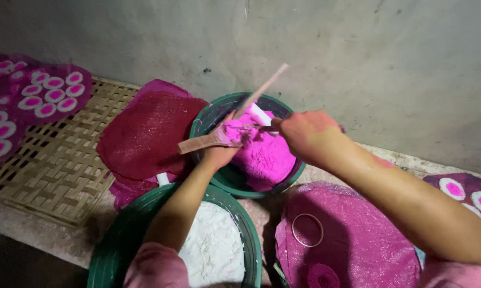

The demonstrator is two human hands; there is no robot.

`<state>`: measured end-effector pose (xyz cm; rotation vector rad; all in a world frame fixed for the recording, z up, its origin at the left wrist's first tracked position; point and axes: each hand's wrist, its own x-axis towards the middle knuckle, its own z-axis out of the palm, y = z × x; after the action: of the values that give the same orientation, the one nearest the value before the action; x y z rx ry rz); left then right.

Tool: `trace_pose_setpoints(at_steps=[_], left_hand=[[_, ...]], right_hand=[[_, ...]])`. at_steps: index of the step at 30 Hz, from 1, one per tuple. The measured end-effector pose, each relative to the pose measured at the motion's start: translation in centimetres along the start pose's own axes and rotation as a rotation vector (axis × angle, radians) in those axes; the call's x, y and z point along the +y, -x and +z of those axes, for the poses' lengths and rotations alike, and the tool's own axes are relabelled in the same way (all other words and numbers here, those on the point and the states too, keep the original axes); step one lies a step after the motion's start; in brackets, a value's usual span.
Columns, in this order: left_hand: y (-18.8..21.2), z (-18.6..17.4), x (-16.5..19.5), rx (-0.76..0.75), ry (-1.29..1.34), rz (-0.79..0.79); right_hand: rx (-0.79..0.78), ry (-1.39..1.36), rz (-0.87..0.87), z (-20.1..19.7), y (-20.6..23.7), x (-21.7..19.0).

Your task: The person uses a wooden mold and a brass plunger to form two-toned pink and white ring-shaped cakes from powdery dough. They scoop pink dough into the mold, press it, add white dough, and eject the formed rings onto a tray. The person repeats this cycle and arranges the finished cakes on a tray.

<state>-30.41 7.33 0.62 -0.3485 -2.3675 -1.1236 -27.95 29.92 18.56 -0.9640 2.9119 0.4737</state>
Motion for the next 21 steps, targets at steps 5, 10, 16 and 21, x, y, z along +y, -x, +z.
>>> trace_pose_setpoints(at_steps=[5,10,16,21], left_hand=[[-0.5,0.8,-2.2,-0.116,-0.279,-0.015],[0.1,3.1,-3.6,-0.173,-0.163,-0.077],[-0.8,1.1,-6.0,-0.054,-0.478,-0.071],[-0.7,-1.4,-3.8,-0.061,-0.351,-0.219]], right_hand=[[0.043,-0.036,-0.086,4.2,-4.0,0.3],[0.070,0.171,-0.235,6.8,-6.2,-3.8],[0.049,0.059,-0.063,2.9,-3.3,-0.2],[0.113,0.003,-0.044,0.0,-2.5,1.5]])
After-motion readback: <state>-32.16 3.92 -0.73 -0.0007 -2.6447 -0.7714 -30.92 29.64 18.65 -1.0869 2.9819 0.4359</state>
